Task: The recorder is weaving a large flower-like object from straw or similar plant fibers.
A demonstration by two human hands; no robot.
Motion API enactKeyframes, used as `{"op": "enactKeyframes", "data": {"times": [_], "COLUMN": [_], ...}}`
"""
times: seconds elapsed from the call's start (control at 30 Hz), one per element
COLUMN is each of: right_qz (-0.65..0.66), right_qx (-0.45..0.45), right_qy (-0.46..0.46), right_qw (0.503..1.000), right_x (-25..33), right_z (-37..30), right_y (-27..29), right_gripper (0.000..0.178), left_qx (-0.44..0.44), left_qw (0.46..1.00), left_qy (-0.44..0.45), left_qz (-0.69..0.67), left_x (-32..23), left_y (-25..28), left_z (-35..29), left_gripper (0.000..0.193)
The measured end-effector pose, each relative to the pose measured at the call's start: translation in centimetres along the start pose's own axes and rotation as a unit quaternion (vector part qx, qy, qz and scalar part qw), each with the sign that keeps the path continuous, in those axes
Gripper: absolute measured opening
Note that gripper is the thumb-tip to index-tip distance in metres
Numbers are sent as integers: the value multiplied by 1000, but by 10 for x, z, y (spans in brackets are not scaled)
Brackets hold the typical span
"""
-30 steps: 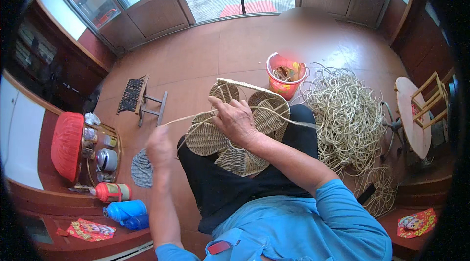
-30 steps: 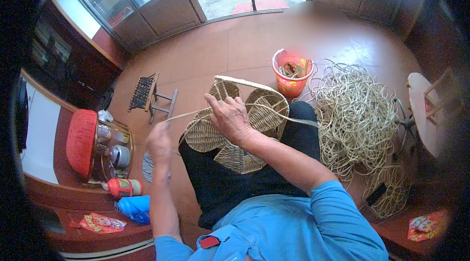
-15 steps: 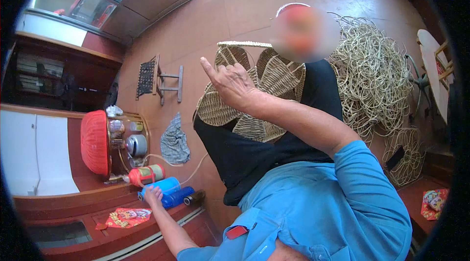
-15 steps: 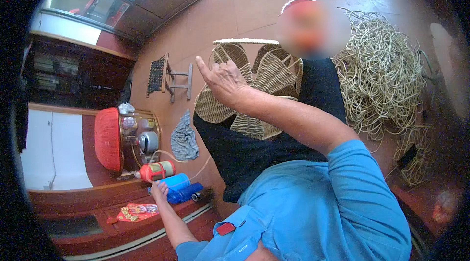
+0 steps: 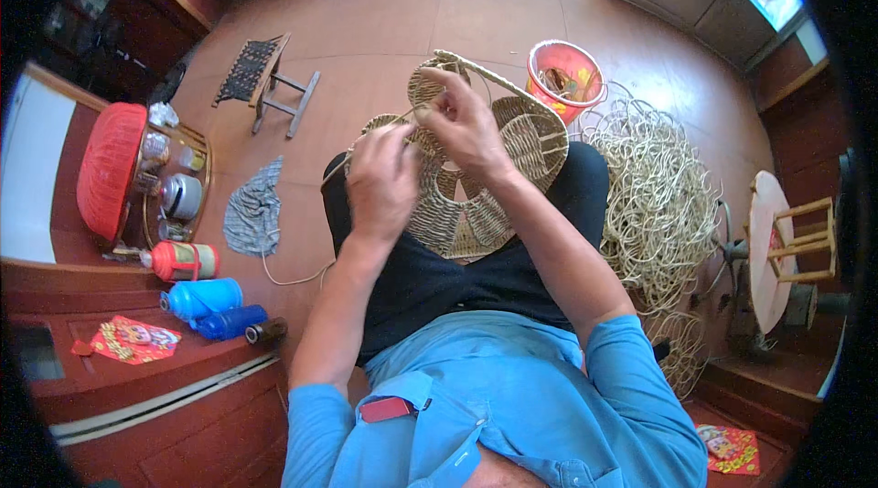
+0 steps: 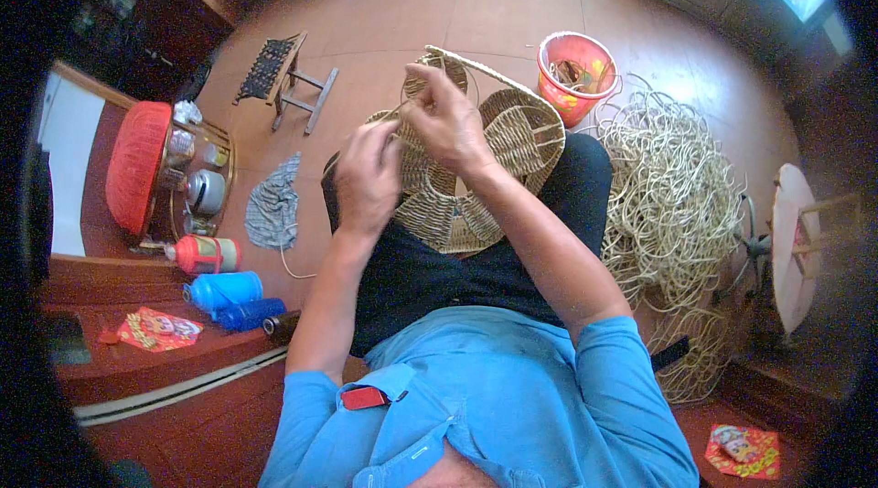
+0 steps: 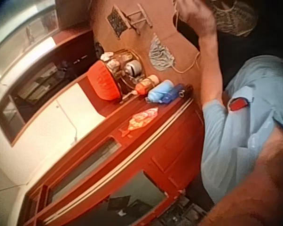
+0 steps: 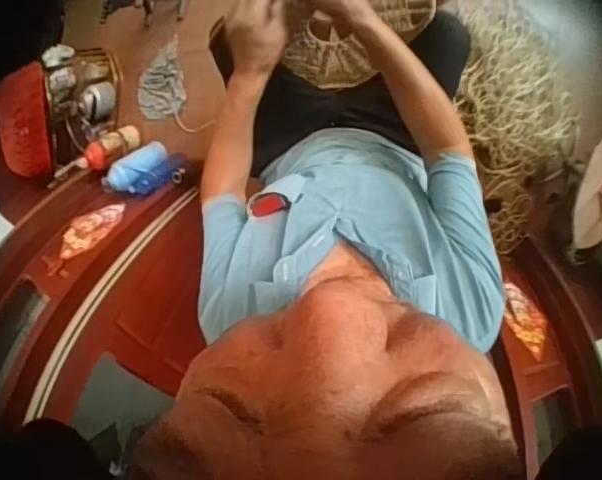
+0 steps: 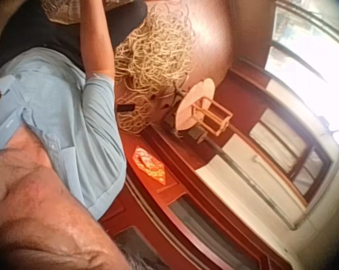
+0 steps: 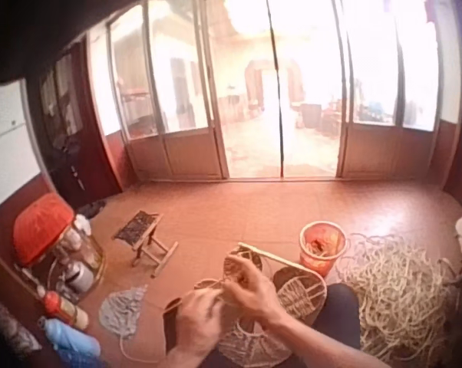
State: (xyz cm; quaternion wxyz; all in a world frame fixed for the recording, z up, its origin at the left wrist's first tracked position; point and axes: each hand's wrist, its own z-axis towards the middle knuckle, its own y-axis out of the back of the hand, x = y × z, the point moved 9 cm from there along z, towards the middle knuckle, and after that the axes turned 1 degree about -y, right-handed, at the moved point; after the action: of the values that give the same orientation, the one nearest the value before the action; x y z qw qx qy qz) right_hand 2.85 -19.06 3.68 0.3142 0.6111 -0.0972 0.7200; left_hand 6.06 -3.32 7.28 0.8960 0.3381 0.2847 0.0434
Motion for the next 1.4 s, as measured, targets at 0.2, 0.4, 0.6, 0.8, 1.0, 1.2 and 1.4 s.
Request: {"op": "enactKeyframes", "data": {"times": [0.2,0.4,0.6,0.8,1.0,1.2,1.4], "right_qz": [211,216,141,211,-109,-272,-230], "right_qx": [7,-284,-466,-503,-417,-212,-15], "right_qy": [-179,-223,-291,-561,-604,-155,155], "right_qw": [961,907,824,622,671,926,961], "right_x": [-38,-162,-296,-312,-313,-119,30], "right_z": [-23,-120,-454,-703,-626,-208,-56], "right_y": [114,415,720,702,621,336,71], "right_gripper": [57,53,46,39,24,24,21], "left_qx": [45,127,164,171,185,211,194], "left_qw": [988,976,947,935,926,902,912], "left_qy": [-138,-179,-267,-283,-263,-261,-212], "left_qz": [-44,12,72,131,199,273,294], "left_x": [-75,-42,12,37,79,91,118], "left_y": [-61,-26,13,64,94,121,141], "left_z": [0,-41,-46,-58,-55,-55,-48], "left_gripper": [12,19,17,21,24,25,17]}}
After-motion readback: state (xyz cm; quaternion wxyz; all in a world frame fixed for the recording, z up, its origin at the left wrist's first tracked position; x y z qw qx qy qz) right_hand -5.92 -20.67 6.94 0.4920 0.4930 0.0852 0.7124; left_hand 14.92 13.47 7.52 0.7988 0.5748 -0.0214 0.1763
